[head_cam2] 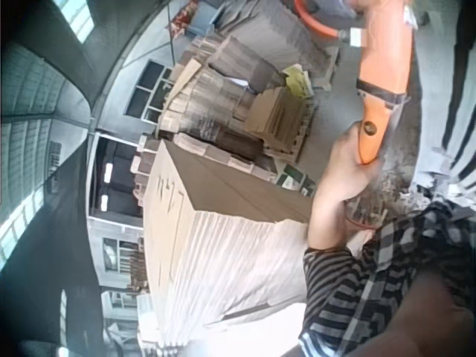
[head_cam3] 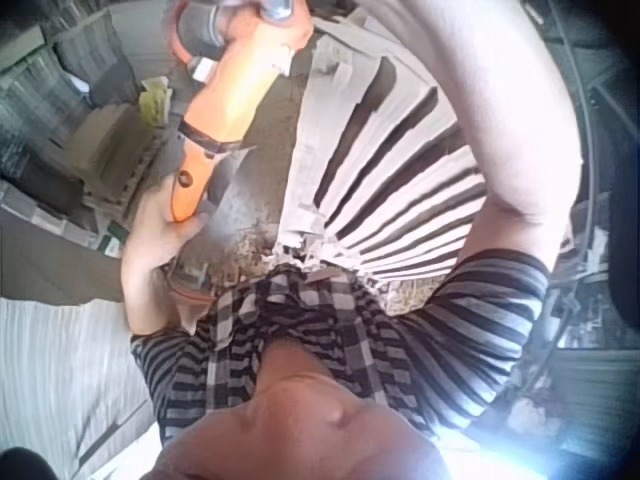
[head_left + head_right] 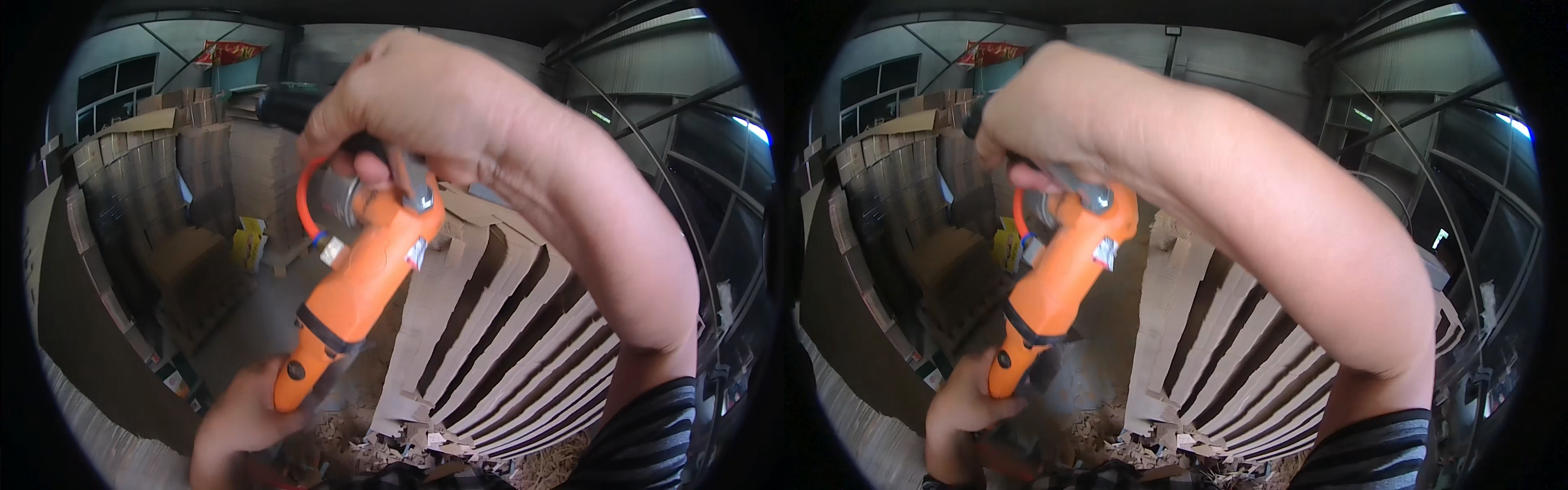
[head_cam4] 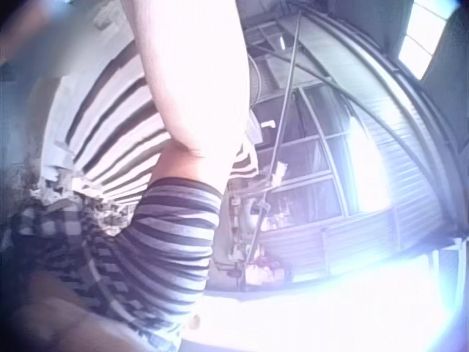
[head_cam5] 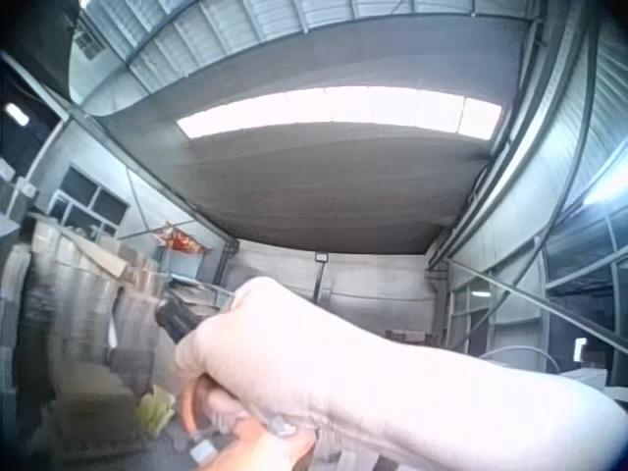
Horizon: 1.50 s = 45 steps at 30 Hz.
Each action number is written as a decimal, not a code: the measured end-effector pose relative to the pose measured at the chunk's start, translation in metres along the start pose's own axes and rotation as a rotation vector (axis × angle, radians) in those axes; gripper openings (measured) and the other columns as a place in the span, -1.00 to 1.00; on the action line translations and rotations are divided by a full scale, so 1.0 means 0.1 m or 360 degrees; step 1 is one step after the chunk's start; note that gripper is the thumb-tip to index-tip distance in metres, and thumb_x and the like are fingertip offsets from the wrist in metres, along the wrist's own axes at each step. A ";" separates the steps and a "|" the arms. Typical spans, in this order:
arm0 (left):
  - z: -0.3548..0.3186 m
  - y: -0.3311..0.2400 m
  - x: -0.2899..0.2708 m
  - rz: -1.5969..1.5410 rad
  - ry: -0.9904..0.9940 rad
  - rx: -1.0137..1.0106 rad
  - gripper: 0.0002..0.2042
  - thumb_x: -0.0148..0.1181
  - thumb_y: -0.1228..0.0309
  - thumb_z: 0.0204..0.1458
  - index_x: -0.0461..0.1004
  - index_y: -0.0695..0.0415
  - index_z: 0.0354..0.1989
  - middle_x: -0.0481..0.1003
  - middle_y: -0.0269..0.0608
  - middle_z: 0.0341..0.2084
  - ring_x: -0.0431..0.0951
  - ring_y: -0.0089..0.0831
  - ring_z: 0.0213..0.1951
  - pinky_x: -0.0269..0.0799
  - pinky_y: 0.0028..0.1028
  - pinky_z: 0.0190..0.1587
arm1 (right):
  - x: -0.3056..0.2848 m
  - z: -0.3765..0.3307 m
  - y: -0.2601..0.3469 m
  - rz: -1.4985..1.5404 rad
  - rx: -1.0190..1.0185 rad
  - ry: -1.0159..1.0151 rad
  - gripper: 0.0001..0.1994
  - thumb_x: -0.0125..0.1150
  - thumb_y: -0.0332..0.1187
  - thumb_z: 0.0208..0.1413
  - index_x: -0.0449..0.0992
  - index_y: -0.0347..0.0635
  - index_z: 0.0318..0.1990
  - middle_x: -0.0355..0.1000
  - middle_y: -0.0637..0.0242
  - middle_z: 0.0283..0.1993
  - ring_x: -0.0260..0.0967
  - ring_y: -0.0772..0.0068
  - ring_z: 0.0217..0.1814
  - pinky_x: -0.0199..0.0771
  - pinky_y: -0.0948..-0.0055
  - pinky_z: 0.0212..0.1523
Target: The person uses a handheld orange cutting tool to slice through a stack of corrugated cardboard sheets. They repeatedly guide the tool along the edges, creating long strips and accumulating cardboard debris on the floor.
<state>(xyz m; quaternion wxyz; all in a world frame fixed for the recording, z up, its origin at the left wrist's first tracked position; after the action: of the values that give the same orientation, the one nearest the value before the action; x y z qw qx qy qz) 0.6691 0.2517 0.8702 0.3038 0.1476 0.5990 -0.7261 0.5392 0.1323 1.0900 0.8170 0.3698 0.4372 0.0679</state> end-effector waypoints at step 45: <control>0.11 -0.16 0.08 -0.0286 0.0607 -0.0532 -0.59 0.27 0.62 -0.31 0.35 0.21 -0.18 0.41 -0.36 -0.52 0.43 -0.58 -0.50 0.38 -0.57 -0.43 | -0.26 0.02 -0.74 0.0437 0.0475 0.0037 -0.89 0.19 -0.52 -0.06 0.46 -0.44 -0.43 0.34 0.22 -0.63 0.20 0.62 -0.79 0.29 0.58 -0.77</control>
<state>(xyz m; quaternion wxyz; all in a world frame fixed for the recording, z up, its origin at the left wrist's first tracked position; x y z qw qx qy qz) 0.6548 0.2408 0.8804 0.1398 0.1759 0.7676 -0.6003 0.5092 0.0667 1.0582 0.7311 0.5422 0.3972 0.1173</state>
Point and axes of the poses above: each hand's wrist, its own z-axis towards the middle knuckle, its own x-axis out of the palm, y = z × x, the point moved 1 cm from there along z, towards the middle knuckle
